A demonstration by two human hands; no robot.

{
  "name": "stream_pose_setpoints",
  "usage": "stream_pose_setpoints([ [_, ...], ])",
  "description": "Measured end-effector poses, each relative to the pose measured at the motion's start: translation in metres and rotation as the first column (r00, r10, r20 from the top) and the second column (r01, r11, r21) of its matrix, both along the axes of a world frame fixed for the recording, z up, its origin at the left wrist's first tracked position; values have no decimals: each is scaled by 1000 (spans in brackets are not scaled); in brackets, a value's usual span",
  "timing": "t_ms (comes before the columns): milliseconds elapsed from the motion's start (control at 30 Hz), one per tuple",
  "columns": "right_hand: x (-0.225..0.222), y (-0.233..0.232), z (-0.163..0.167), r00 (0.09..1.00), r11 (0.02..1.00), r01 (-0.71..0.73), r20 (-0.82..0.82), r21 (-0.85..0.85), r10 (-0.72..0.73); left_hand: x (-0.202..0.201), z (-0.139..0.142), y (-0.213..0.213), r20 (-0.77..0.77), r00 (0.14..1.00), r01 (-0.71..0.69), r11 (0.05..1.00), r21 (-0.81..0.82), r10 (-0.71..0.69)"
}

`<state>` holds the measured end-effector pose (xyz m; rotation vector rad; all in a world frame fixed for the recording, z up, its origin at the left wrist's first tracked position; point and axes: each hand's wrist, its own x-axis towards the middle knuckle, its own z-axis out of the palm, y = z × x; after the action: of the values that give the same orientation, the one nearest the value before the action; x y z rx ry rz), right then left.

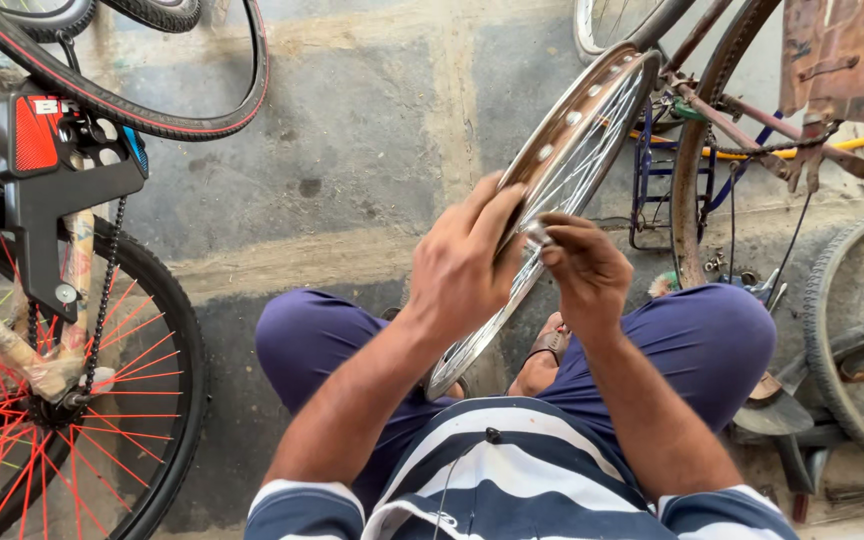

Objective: The person sits on the floor holding a bicycle wheel across their lap and works around the rim, turning spoke nipples with a small spoke wrench and rotating the wheel to check and adjust spoke tension along the rim.

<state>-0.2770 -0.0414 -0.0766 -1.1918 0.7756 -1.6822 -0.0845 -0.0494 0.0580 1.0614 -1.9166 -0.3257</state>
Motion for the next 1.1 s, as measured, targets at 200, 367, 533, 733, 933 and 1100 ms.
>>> stream_pose_setpoints([
  [200,21,-2,4,989,984,-145,49,105,141,14,-24,43,-23,998,-68,997,-39,67],
  [367,27,-21,2,923,890,-356,257,284,287,23,-26,49,-52,996,-78,994,-77,74],
  [533,30,-20,4,881,908,-411,293,81,372,24,-25,47,-67,997,-51,994,-100,44],
  [733,38,-8,14,968,923,-249,41,294,248,22,-29,47,-77,997,-31,997,-70,26],
  [933,30,-10,9,868,883,-450,297,135,397,24,-32,47,-84,996,-41,998,-49,37],
  [1100,30,-12,-5,962,888,-250,-8,386,274,23,-32,47,-78,996,-42,998,-50,38],
])
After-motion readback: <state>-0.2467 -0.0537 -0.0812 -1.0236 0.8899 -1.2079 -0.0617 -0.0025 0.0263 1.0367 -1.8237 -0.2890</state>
